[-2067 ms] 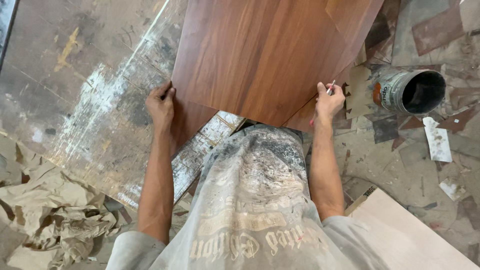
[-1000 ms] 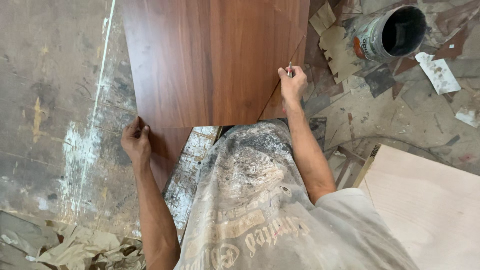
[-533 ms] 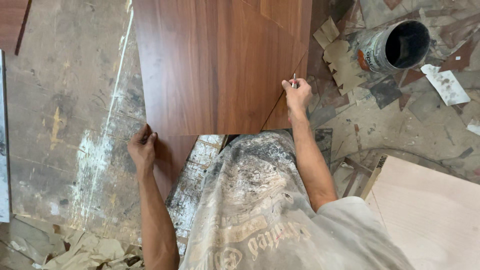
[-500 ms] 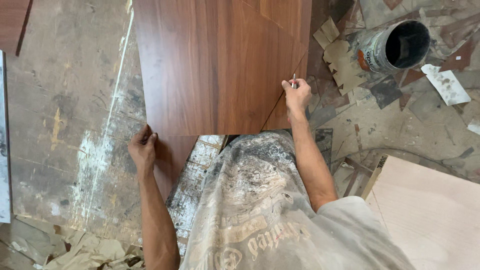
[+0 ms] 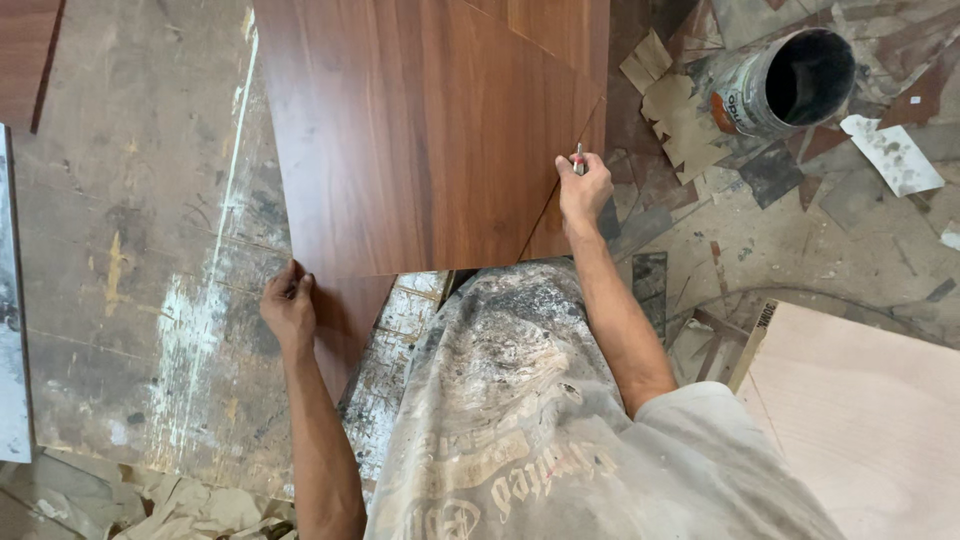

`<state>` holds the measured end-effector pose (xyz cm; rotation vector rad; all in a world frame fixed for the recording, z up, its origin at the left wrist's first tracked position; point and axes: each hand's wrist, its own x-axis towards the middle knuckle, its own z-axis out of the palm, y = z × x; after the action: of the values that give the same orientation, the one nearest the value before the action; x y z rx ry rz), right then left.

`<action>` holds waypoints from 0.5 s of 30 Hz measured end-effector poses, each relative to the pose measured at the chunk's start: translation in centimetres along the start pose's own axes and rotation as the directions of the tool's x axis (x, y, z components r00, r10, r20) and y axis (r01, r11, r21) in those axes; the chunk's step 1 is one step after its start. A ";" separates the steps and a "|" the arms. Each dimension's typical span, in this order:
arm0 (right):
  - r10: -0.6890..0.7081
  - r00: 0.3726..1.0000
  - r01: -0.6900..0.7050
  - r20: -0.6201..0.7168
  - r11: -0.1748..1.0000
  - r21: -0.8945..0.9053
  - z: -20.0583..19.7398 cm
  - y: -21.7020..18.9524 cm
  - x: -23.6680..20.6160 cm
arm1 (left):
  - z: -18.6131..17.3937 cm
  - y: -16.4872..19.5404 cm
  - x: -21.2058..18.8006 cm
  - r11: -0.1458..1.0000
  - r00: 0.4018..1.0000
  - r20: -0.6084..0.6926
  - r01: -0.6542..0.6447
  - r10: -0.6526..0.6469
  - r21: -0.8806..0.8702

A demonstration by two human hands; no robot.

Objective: The person arranges wood-grain veneer pieces on a plywood panel on a workbench, aligning their edges into a pattern. They hold the pieces in place and score along the seams with a utility knife, then position a long metal straightedge across a piece and mark or trim along it with the knife.

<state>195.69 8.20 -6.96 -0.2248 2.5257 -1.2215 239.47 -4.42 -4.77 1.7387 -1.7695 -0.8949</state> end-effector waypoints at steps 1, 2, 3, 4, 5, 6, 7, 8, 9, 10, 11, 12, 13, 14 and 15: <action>-0.031 0.999 0.031 -0.015 0.999 0.017 0.0 0.0 0.0 | 0.0 0.0 0.0 0.999 0.999 0.000 -0.035 0.035 0.037; -0.062 0.998 0.063 -0.029 0.997 0.034 0.0 0.0 -0.1 | 0.0 0.1 -0.1 0.995 0.998 0.001 -0.070 0.070 0.075; -0.041 0.999 0.041 -0.023 0.999 0.025 0.0 0.0 -0.1 | 0.0 0.1 -0.1 0.995 0.998 0.005 -0.061 0.060 0.080; -0.020 1.000 0.021 -0.016 1.000 0.017 0.0 0.0 -0.2 | 0.0 0.1 -0.1 0.995 0.999 0.008 -0.052 0.051 0.085; 0.000 1.000 0.000 -0.008 1.000 0.009 0.0 0.1 -0.2 | 0.0 0.1 -0.1 0.995 0.999 0.011 -0.043 0.042 0.090; -0.001 1.000 0.001 -0.006 1.000 0.028 0.0 0.1 -0.2 | 0.0 0.0 -0.1 0.996 0.999 0.009 -0.046 0.045 0.076; -0.003 1.000 0.003 -0.004 0.999 0.047 0.0 0.2 -0.2 | 0.0 0.0 -0.1 0.997 0.999 0.008 -0.048 0.047 0.061; -0.006 1.000 0.006 -0.002 0.998 0.065 0.1 0.2 -0.2 | 0.1 0.0 0.0 0.998 0.999 0.006 -0.050 0.050 0.045; -0.020 1.000 0.020 -0.009 0.998 0.053 0.1 0.3 -0.2 | 0.1 0.0 0.0 0.999 0.999 0.007 -0.039 0.039 0.038; -0.034 0.999 0.035 -0.017 0.998 0.042 0.1 0.3 -0.1 | 0.1 0.0 0.0 0.999 1.000 0.006 -0.029 0.029 0.031; -0.047 0.999 0.048 -0.024 0.998 0.031 0.1 0.4 -0.1 | 0.2 0.0 -0.1 1.000 1.000 0.007 -0.020 0.020 0.024; -0.051 0.998 0.051 -0.021 0.999 0.015 0.1 0.5 0.0 | 0.2 -0.1 -0.1 0.999 1.000 0.006 -0.028 0.028 0.043; -0.055 0.998 0.055 -0.019 0.998 -0.001 0.1 0.5 0.1 | 0.2 -0.1 -0.2 0.997 0.999 0.005 -0.036 0.036 0.062; -0.061 0.998 0.060 -0.017 0.998 -0.017 0.0 0.6 0.1 | 0.2 -0.1 -0.2 0.996 0.999 0.003 -0.044 0.044 0.080; -0.071 0.997 0.071 -0.023 0.997 -0.012 0.0 0.6 0.2 | 0.2 -0.1 -0.3 0.997 0.999 -0.005 -0.045 0.045 0.065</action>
<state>195.51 8.50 -7.50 -0.3073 2.5651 -1.2437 239.37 -4.11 -4.97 1.7320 -1.8451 -0.8214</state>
